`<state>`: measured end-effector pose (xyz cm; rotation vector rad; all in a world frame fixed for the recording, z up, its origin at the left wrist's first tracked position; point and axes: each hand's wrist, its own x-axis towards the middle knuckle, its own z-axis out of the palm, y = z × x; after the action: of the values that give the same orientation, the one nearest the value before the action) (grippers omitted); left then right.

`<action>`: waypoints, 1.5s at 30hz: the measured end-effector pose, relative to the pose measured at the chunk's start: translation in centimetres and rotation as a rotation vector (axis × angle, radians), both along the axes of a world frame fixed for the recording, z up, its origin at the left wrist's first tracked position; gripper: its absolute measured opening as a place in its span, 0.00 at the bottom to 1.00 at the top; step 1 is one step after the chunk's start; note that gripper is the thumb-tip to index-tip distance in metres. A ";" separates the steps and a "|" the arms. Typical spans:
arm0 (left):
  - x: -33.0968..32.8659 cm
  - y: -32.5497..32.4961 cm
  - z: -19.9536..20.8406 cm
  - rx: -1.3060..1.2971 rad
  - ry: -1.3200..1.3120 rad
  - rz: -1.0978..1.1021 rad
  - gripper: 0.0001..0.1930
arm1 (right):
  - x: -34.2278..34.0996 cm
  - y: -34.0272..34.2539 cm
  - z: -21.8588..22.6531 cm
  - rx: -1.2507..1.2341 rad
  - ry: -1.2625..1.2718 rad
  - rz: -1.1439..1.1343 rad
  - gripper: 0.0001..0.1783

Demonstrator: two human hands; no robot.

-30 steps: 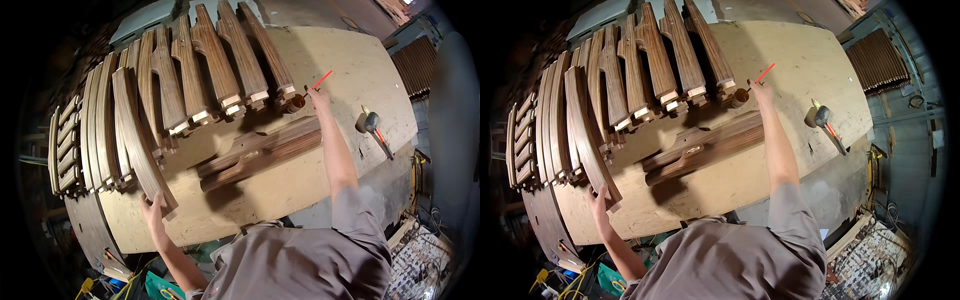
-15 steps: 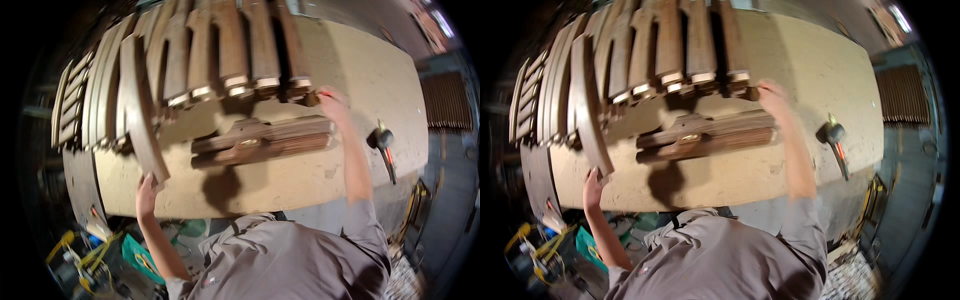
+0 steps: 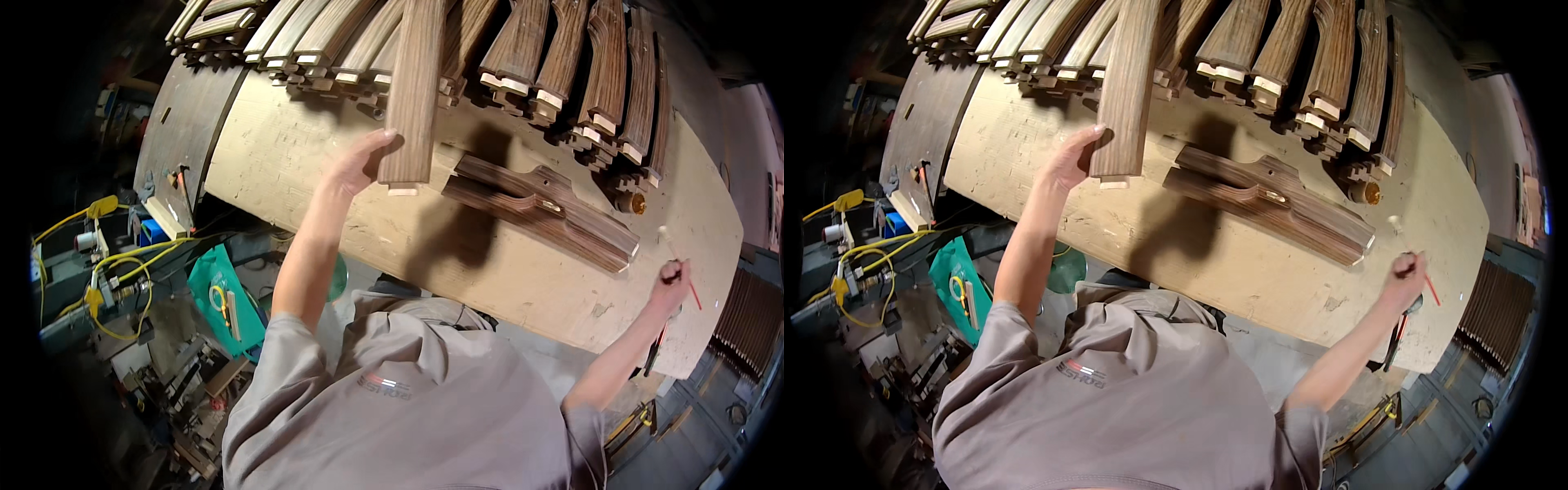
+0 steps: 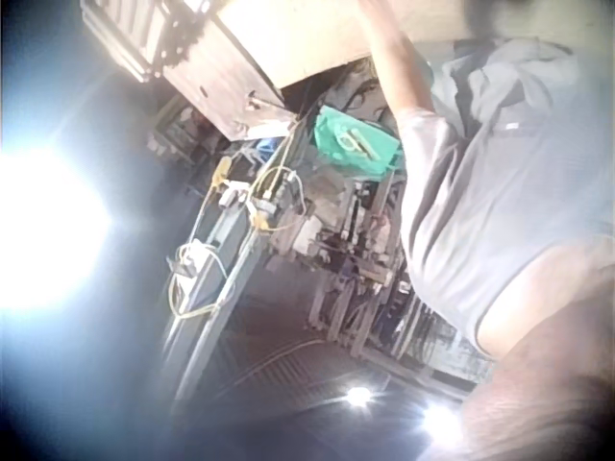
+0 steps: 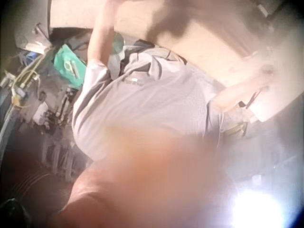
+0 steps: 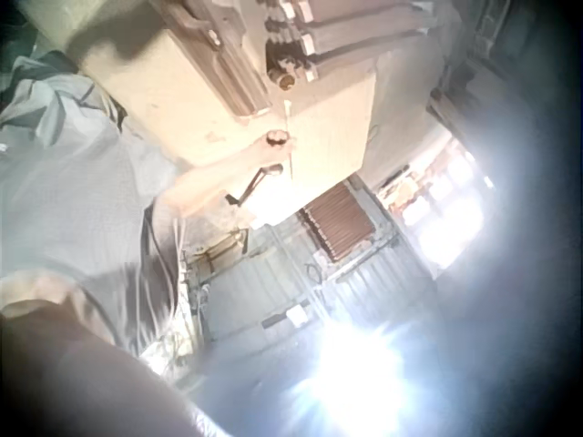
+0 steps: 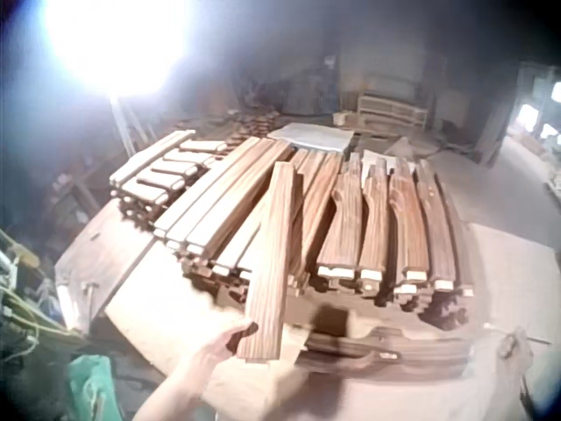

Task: The person applies adhesive to wooden components with a brush and joins them together to assemble a furniture frame.

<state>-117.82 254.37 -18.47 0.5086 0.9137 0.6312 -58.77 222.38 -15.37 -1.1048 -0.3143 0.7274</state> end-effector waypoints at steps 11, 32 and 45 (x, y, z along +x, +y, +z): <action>-0.5 1.2 -1.2 0.097 -0.108 -0.246 0.29 | -42.0 13.2 4.8 -0.256 -0.286 0.233 0.05; 0.5 2.6 -1.2 0.211 0.027 -0.208 0.29 | -44.2 13.8 3.4 -0.410 -0.546 0.083 0.07; 2.6 1.1 -2.5 -0.272 -0.831 -0.150 0.33 | -44.9 12.9 2.0 -0.253 -0.071 0.121 0.11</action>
<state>-115.22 255.44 -20.99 0.0407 0.1617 0.5013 -103.67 235.30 -13.35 -1.3620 -0.3590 0.8533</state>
